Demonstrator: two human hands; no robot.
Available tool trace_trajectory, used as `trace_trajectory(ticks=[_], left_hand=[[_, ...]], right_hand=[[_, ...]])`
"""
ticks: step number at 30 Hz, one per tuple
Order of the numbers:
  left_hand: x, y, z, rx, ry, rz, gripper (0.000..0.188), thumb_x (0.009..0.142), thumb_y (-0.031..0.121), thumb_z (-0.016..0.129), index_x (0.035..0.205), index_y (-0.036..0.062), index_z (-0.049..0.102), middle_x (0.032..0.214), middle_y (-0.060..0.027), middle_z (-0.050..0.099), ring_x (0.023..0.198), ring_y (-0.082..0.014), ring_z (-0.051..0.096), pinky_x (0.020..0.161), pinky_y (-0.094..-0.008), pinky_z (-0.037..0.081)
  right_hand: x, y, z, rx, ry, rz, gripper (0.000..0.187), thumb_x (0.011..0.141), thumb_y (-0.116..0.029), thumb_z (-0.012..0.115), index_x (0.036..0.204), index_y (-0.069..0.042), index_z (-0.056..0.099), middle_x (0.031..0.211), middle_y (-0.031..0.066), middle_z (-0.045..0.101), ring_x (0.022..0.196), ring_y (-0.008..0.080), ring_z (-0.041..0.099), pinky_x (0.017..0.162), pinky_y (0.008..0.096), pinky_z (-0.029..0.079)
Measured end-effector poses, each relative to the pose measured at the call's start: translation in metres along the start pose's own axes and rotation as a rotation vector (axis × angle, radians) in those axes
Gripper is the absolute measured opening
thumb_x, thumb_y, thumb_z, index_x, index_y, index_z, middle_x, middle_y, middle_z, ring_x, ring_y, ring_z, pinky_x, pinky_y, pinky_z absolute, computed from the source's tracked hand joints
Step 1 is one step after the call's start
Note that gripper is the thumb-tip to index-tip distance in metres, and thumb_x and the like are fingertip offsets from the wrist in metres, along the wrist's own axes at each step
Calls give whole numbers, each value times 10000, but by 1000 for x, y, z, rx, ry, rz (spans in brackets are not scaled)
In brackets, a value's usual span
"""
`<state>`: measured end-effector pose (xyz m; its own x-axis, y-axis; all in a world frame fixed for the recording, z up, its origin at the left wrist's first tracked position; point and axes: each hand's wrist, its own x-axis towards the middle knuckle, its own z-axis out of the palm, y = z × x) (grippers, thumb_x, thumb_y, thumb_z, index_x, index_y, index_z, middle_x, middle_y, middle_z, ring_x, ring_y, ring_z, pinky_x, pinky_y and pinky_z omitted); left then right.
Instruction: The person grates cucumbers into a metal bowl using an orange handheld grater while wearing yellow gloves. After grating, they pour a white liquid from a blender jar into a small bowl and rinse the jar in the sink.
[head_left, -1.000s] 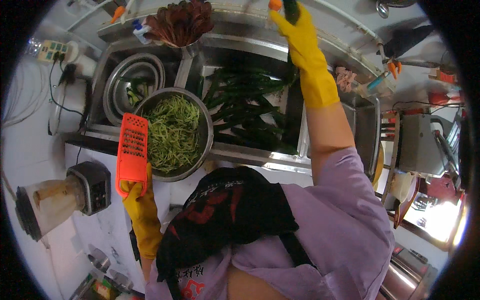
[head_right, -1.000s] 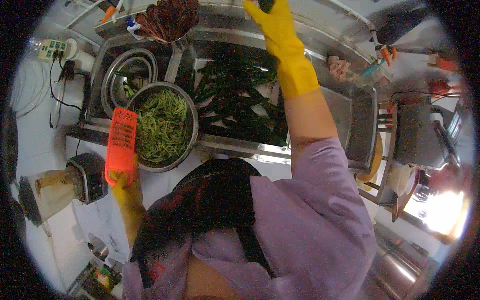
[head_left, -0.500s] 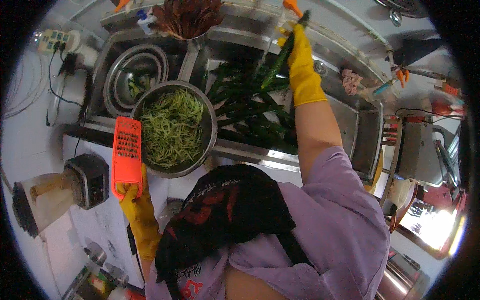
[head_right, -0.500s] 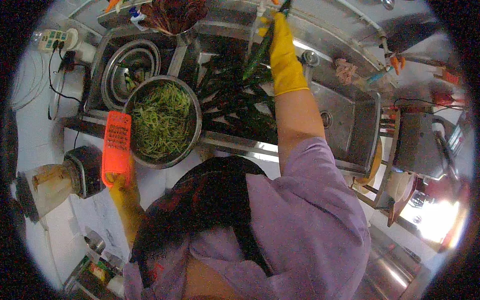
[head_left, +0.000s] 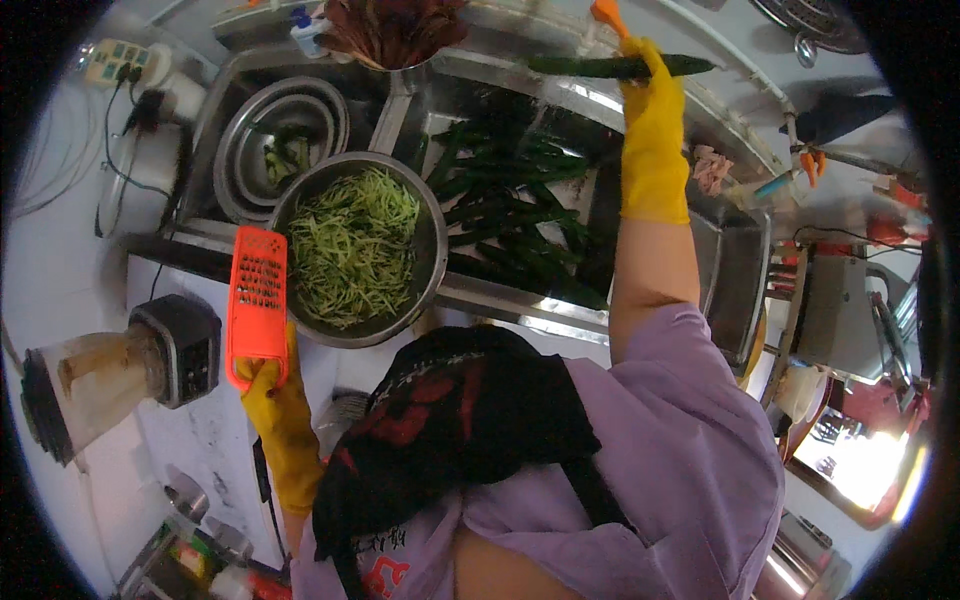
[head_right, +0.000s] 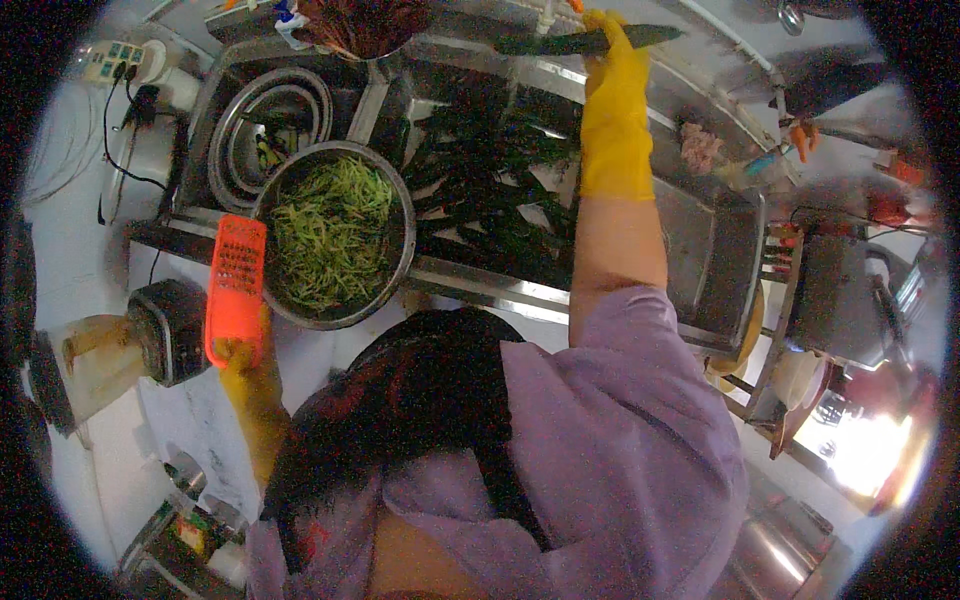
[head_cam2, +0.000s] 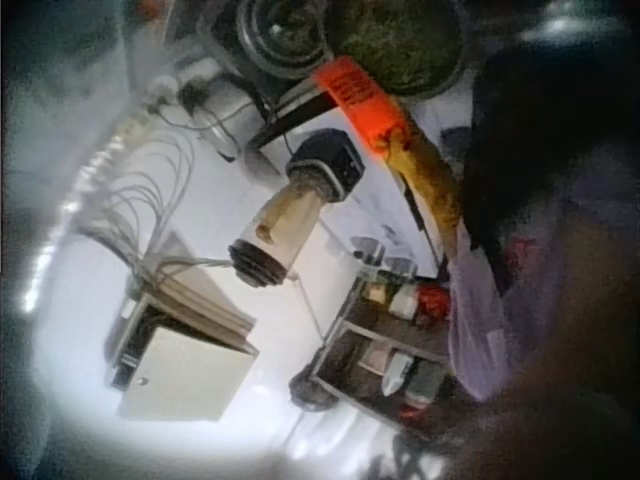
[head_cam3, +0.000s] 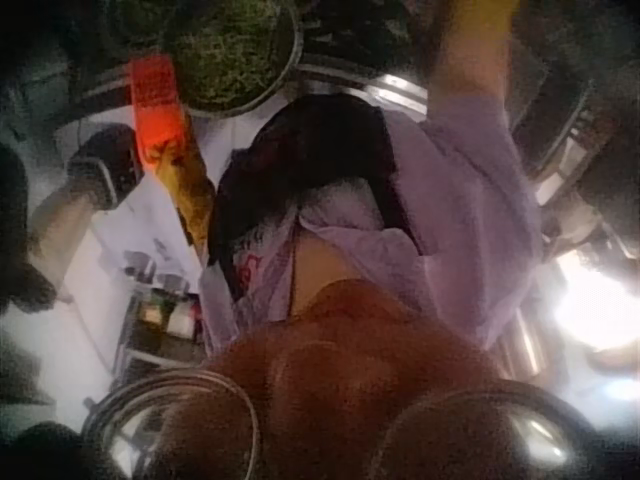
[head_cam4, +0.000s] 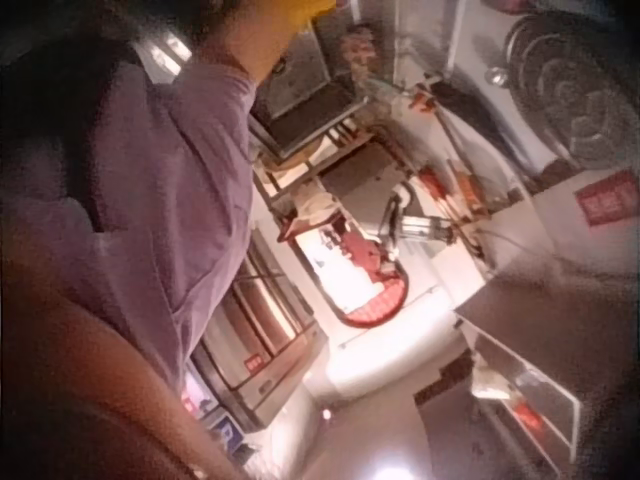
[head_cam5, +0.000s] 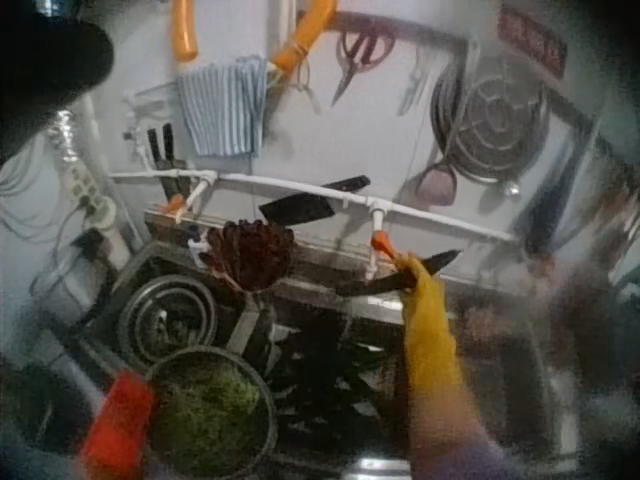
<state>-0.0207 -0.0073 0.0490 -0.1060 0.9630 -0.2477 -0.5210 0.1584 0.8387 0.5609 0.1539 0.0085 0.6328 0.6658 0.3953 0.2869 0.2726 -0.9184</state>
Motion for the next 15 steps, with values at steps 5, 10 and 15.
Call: trace_trajectory(ticks=[5,10,15], left_hand=[[-2,3,-6,-32,-39,-19,531,811,-57,409,1342,-53,387,1368,-216,443,1278,-347,454,1112,-466,346],[-2,5,-2,-74,-31,-25,548,807,-34,418,1354,-36,388,1359,-200,455,1268,-340,462,1086,-479,383],[-3,11,-6,-48,-66,-25,582,785,-45,411,1367,-24,383,1369,-189,453,1271,-345,459,1084,-476,387]], right_hand=[[-36,-91,45,30,-86,43,402,854,-215,719,1188,-16,618,1041,31,641,932,124,570,835,261,435],[-47,-91,69,-9,-182,-19,418,859,-220,717,1202,-11,603,974,17,641,855,126,569,781,273,453],[-94,-117,69,-431,-425,-124,337,859,-258,702,1128,-68,636,1026,86,656,903,229,624,790,345,486]])
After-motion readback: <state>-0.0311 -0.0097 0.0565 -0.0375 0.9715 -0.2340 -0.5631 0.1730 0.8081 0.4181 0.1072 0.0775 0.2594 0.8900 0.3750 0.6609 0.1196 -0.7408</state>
